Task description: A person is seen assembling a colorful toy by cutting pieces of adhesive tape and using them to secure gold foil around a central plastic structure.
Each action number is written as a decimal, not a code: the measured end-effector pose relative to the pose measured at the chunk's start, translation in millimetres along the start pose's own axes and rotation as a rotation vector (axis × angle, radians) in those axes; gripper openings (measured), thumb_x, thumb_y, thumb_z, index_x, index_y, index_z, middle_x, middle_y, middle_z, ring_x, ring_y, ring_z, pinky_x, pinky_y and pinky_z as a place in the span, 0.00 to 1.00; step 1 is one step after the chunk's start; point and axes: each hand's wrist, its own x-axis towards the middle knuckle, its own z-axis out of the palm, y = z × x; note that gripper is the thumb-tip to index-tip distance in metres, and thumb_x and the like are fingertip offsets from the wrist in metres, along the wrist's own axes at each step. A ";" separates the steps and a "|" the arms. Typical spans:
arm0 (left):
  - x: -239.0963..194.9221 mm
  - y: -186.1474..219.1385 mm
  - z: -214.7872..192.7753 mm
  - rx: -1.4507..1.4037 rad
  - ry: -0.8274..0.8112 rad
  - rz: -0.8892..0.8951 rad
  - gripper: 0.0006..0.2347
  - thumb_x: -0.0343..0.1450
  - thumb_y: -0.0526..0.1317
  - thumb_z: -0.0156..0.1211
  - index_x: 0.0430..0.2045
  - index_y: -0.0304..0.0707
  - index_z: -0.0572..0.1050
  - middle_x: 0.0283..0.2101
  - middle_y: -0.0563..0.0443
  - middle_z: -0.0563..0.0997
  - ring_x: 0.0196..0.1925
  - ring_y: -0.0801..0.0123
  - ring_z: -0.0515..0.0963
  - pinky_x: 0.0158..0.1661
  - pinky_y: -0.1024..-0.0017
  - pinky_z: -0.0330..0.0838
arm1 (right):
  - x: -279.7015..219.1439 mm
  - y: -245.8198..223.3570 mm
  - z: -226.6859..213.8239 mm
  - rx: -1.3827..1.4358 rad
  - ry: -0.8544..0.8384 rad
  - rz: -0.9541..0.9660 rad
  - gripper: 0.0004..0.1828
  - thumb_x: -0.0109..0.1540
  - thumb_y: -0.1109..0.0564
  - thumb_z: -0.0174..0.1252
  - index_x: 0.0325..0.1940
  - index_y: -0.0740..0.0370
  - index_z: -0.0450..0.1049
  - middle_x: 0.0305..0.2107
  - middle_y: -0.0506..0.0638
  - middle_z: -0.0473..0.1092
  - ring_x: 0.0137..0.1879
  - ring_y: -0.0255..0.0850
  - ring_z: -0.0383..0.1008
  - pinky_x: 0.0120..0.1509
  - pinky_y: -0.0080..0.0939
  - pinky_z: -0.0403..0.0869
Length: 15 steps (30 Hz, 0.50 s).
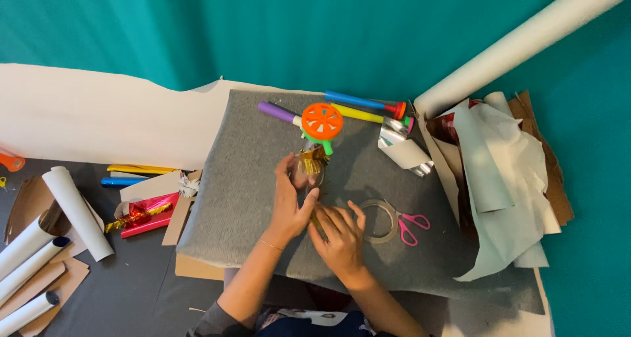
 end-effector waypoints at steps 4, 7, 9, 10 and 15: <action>-25.6 -8.7 -15.9 0.072 -0.101 -0.006 0.36 0.76 0.56 0.45 0.72 0.29 0.41 0.75 0.31 0.50 0.77 0.45 0.52 0.71 0.52 0.50 | -16.1 -7.9 -38.5 -0.035 -0.148 -0.041 0.17 0.63 0.48 0.67 0.51 0.59 0.80 0.43 0.46 0.79 0.50 0.39 0.78 0.70 0.55 0.62; -54.9 -18.5 -28.9 0.112 -0.081 -0.098 0.35 0.76 0.56 0.44 0.73 0.32 0.43 0.73 0.34 0.55 0.75 0.48 0.58 0.69 0.52 0.51 | -58.4 -5.7 -67.6 -0.006 -0.156 -0.015 0.16 0.64 0.50 0.64 0.55 0.55 0.79 0.45 0.44 0.79 0.49 0.41 0.78 0.61 0.49 0.71; -74.2 -28.2 -35.7 0.357 -0.061 -0.106 0.32 0.78 0.52 0.42 0.72 0.28 0.47 0.72 0.34 0.58 0.75 0.47 0.56 0.70 0.52 0.47 | -95.4 -0.8 -86.5 0.049 -0.214 0.037 0.12 0.64 0.54 0.62 0.51 0.53 0.81 0.40 0.45 0.79 0.40 0.42 0.78 0.45 0.47 0.74; -81.0 -32.3 -36.6 0.357 -0.057 -0.097 0.32 0.78 0.52 0.42 0.72 0.28 0.47 0.72 0.34 0.58 0.75 0.47 0.56 0.70 0.52 0.47 | -111.0 1.6 -90.6 0.047 -0.208 0.030 0.12 0.64 0.54 0.62 0.51 0.53 0.81 0.40 0.45 0.79 0.40 0.42 0.78 0.45 0.47 0.74; -96.4 -55.4 -37.6 0.686 0.110 0.024 0.29 0.77 0.50 0.45 0.67 0.22 0.55 0.66 0.29 0.64 0.70 0.40 0.62 0.71 0.43 0.49 | -185.2 12.5 -87.0 0.126 -0.245 0.043 0.10 0.59 0.57 0.63 0.22 0.51 0.74 0.16 0.42 0.64 0.19 0.33 0.61 0.24 0.34 0.66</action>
